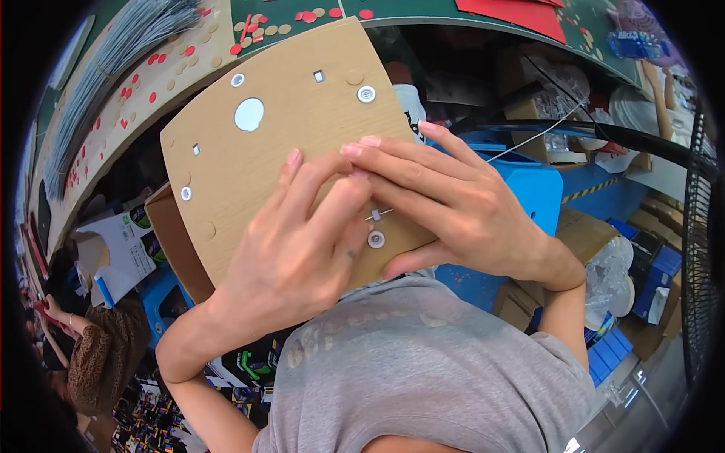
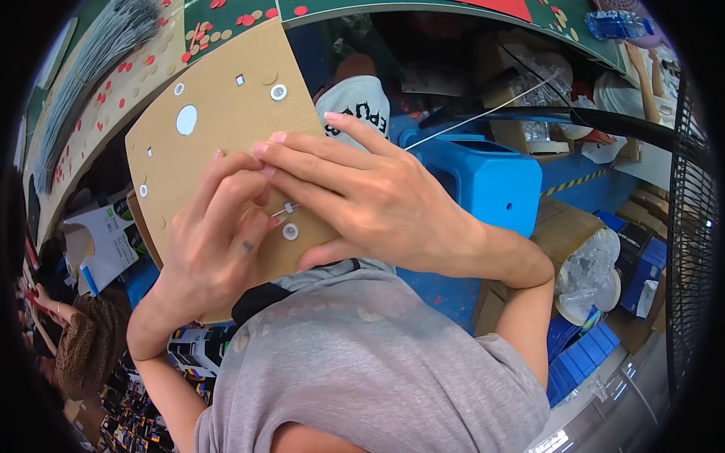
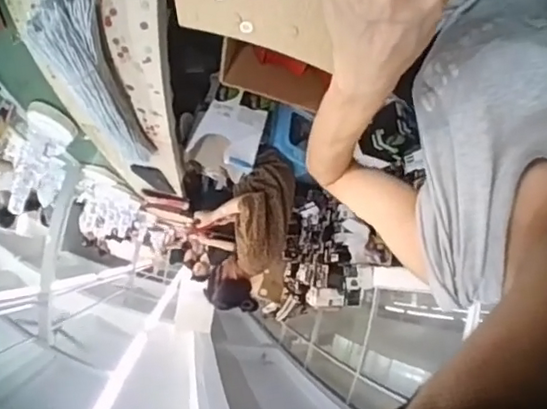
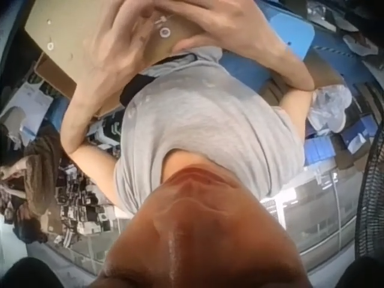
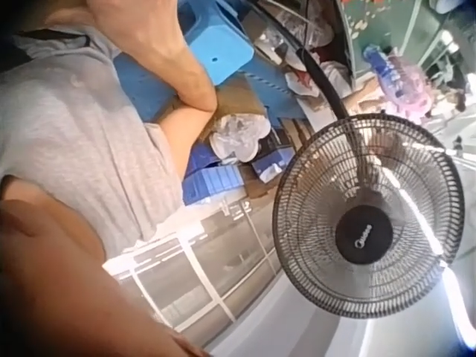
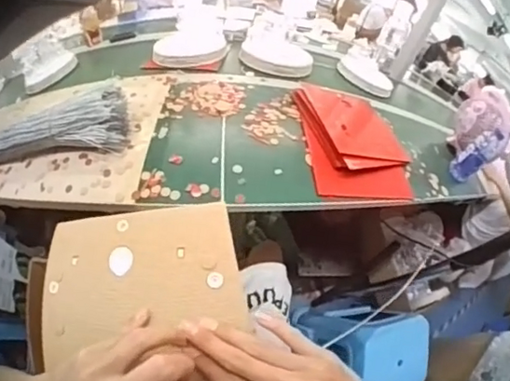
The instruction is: Threading wires through a cardboard base and attaching it to a circular LED panel to assemble light fixtures.
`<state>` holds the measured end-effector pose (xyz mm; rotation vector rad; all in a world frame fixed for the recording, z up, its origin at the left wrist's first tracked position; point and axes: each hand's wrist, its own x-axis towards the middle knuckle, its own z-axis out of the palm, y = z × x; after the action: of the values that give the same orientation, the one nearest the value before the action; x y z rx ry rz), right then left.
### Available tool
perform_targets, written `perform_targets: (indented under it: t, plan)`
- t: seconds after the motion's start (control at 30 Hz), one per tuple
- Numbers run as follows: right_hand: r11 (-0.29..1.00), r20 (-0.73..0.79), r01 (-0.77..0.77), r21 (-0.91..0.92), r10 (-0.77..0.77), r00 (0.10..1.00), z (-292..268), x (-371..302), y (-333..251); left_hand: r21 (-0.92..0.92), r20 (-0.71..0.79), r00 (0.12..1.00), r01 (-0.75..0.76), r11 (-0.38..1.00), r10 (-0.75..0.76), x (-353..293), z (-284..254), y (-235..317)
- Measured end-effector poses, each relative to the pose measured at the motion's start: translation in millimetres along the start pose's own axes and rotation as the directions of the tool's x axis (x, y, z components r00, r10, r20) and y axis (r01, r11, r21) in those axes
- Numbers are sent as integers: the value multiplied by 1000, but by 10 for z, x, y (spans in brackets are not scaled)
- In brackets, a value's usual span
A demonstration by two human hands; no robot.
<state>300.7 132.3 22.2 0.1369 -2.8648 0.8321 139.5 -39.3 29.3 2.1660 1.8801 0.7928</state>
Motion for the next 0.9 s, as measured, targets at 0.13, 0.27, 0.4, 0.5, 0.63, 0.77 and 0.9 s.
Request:
perform_targets:
  t: [0.13,0.27,0.4,0.5,0.63,0.77,0.9]
  plan:
    - [1000,13,1,-31,-1,1000,-14,13,-27,-21,-27,1000,-14,1000,13,-26,13,-22]
    - [997,61,-9,-77,14,998,-65,-1,49,-83,-57,998,22,996,-27,-120,-80,-35]
    - [1000,26,-9,1,8,1000,-46,-95,168,-62,-71,996,49,997,-54,-167,-157,-88]
    - [1000,52,-22,-23,23,998,-132,-136,213,-72,-71,994,81,994,-86,-337,-253,-164]
    - [999,102,-37,-16,39,994,-259,-90,349,-95,-129,983,118,988,-130,-553,-242,-197]
    - [996,-44,58,71,-55,997,-115,193,-75,-138,-193,966,145,980,-170,-485,-194,-189]
    - [960,-234,251,125,-217,948,291,363,-164,-100,-272,949,138,985,-161,-565,-128,-226]
